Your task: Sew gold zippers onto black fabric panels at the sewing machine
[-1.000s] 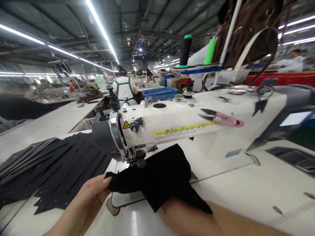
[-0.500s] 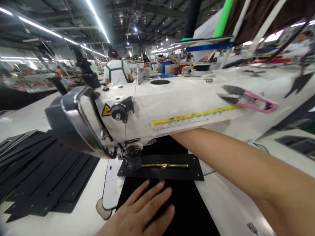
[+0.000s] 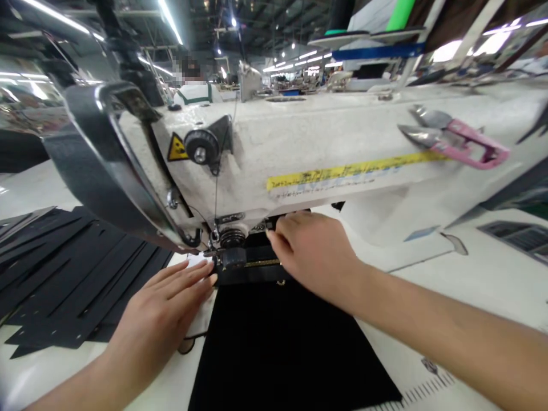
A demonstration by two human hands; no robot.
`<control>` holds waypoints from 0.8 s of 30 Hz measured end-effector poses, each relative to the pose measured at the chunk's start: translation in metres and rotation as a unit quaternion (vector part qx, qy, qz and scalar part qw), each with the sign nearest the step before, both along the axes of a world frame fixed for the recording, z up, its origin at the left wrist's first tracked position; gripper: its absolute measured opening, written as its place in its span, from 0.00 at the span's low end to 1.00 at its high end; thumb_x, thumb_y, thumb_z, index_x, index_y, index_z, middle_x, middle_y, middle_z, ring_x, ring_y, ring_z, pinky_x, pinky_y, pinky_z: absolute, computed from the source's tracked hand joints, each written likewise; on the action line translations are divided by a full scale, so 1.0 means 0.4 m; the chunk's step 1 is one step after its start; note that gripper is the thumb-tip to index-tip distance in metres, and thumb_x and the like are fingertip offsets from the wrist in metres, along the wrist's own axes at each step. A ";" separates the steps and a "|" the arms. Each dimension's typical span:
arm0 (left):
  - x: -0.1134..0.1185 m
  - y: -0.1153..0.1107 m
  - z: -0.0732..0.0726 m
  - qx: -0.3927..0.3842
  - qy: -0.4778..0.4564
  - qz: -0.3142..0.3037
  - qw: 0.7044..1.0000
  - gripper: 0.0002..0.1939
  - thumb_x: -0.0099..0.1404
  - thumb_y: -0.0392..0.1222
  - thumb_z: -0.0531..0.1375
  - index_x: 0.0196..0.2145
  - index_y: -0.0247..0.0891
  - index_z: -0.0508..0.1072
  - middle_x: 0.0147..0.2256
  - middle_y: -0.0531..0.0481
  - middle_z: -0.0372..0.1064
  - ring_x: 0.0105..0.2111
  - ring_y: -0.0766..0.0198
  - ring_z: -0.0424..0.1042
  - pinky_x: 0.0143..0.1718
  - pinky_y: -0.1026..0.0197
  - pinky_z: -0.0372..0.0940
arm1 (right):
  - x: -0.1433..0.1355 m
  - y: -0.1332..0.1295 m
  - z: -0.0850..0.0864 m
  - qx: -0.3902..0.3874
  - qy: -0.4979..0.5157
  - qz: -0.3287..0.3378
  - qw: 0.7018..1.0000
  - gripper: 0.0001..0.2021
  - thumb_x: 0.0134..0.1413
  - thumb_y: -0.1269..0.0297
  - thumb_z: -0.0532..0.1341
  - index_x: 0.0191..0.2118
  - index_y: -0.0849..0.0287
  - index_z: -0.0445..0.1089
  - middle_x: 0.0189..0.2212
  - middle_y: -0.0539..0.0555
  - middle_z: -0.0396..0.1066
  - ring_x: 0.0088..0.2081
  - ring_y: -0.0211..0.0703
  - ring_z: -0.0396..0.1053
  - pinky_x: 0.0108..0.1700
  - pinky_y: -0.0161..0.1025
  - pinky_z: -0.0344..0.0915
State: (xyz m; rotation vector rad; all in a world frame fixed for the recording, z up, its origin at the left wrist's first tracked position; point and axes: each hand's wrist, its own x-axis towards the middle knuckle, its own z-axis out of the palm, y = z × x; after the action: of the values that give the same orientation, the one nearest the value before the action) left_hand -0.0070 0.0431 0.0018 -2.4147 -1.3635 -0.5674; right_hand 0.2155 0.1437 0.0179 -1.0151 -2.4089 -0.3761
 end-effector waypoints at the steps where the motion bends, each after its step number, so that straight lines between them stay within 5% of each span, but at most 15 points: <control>1: 0.001 0.005 -0.003 0.002 0.014 -0.008 1.000 0.12 0.65 0.33 0.49 0.38 0.34 0.72 0.41 0.42 0.72 0.42 0.56 0.71 0.44 0.49 0.65 | -0.008 -0.021 -0.002 -0.008 0.005 0.027 1.000 0.14 0.58 0.64 0.52 0.23 0.61 0.65 0.21 0.52 0.64 0.26 0.41 0.64 0.29 0.38 0.61; 7: 0.037 0.009 -0.007 0.036 0.061 0.000 0.998 0.16 0.66 0.30 0.45 0.37 0.32 0.72 0.37 0.41 0.73 0.38 0.59 0.73 0.44 0.50 0.65 | -0.078 -0.087 -0.058 -0.092 0.025 0.164 0.982 0.09 0.56 0.71 0.52 0.37 0.65 0.70 0.37 0.61 0.68 0.42 0.50 0.63 0.45 0.47 0.62; 12: 0.033 -0.001 -0.015 0.025 0.049 0.014 0.998 0.15 0.64 0.29 0.46 0.38 0.32 0.72 0.40 0.40 0.72 0.42 0.56 0.71 0.48 0.47 0.61 | -0.089 -0.087 -0.079 -0.121 0.050 0.164 0.978 0.11 0.55 0.72 0.53 0.42 0.68 0.69 0.42 0.64 0.66 0.45 0.53 0.62 0.45 0.50 0.62; 24: 0.039 0.012 -0.017 0.042 0.043 0.023 0.998 0.15 0.66 0.31 0.46 0.36 0.33 0.72 0.37 0.43 0.73 0.36 0.59 0.72 0.40 0.52 0.64 | -0.086 -0.088 -0.078 -0.137 0.036 0.163 0.976 0.12 0.56 0.71 0.52 0.44 0.67 0.68 0.42 0.63 0.65 0.46 0.52 0.61 0.46 0.50 0.60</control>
State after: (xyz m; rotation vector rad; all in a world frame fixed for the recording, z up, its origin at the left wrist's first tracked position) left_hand 0.0087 0.0480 -0.0051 -2.3074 -1.3282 -0.4923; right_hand 0.1810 0.1083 -0.0132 -0.7058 -2.5477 0.1108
